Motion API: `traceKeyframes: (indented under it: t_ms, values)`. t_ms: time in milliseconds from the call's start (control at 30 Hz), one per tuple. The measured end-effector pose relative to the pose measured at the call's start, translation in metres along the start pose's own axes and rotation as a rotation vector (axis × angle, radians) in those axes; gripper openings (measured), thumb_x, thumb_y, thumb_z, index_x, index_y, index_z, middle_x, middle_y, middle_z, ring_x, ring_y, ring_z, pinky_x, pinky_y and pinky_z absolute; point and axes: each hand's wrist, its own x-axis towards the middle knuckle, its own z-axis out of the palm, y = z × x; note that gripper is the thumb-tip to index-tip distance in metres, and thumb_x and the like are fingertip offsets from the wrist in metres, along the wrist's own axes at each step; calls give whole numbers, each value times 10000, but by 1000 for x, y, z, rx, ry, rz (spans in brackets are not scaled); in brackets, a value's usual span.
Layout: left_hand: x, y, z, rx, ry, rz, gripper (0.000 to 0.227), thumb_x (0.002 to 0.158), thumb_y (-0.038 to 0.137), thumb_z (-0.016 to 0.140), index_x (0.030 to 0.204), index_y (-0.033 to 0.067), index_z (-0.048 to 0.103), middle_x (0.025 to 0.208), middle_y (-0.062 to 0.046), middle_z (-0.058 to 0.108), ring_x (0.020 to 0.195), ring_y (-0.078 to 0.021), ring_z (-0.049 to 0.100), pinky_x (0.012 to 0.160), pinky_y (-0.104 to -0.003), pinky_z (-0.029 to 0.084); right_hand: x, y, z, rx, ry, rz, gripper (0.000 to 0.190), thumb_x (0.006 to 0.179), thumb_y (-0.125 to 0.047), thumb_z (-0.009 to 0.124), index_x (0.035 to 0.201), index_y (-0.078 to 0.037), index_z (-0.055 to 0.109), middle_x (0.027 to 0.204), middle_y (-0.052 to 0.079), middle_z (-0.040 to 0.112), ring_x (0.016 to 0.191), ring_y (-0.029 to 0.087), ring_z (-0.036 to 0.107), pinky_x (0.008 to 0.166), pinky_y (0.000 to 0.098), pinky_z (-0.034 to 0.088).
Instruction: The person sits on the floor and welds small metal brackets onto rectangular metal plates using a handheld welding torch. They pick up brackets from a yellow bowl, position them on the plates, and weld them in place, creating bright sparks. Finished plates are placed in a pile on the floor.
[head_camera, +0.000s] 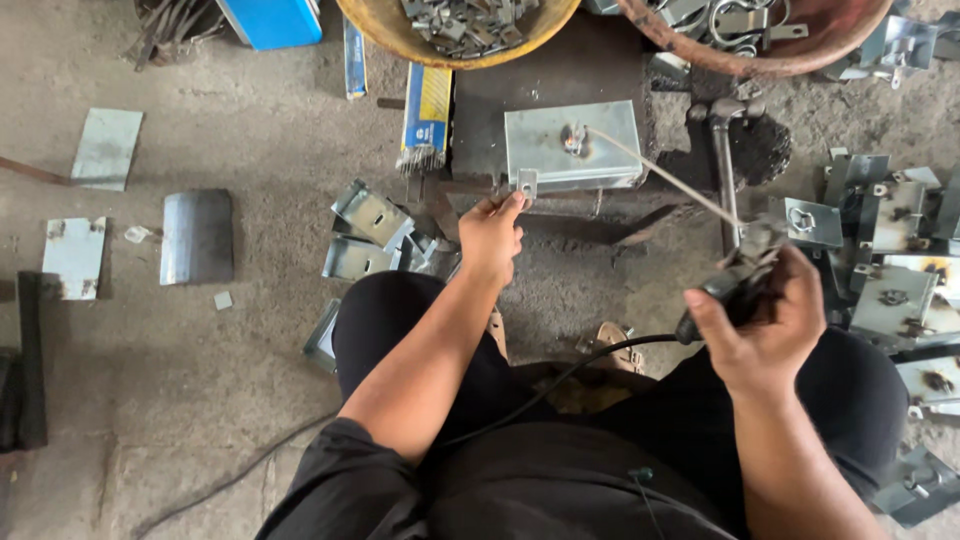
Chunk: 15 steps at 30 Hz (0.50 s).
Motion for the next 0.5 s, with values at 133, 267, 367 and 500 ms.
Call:
traceKeyframes:
  t_ms: [133,267,367,500]
  values:
    - [1,-4,1,5,-1,24,184,898,222,752,963,55,705,836,-14,719,456,-42,410,372,-227,263,-2,-8,11,-419,-128,-304,677,845,-265,887,1350,61,574,1072,130,695,870,200,718,772,335,616]
    - [-4,-2,1,99,37,63,253,938,258,760,902,24,670,727,1,628,457,-47,387,372,-243,274,-9,-12,32,-611,-193,-465,675,789,-336,921,1249,63,629,1061,184,692,878,269,719,727,341,613]
    - [-8,-1,2,132,38,62,258,932,280,745,890,34,682,677,22,583,444,-47,371,369,-244,283,-14,-16,45,-647,-253,-482,671,774,-308,940,1267,33,638,1077,174,702,874,292,697,753,377,586]
    - [-11,1,3,147,47,82,263,935,273,747,889,20,691,655,21,554,438,-44,373,369,-243,277,-13,-19,54,-705,-274,-456,690,737,-272,961,1285,7,649,1080,161,700,883,292,670,769,398,556]
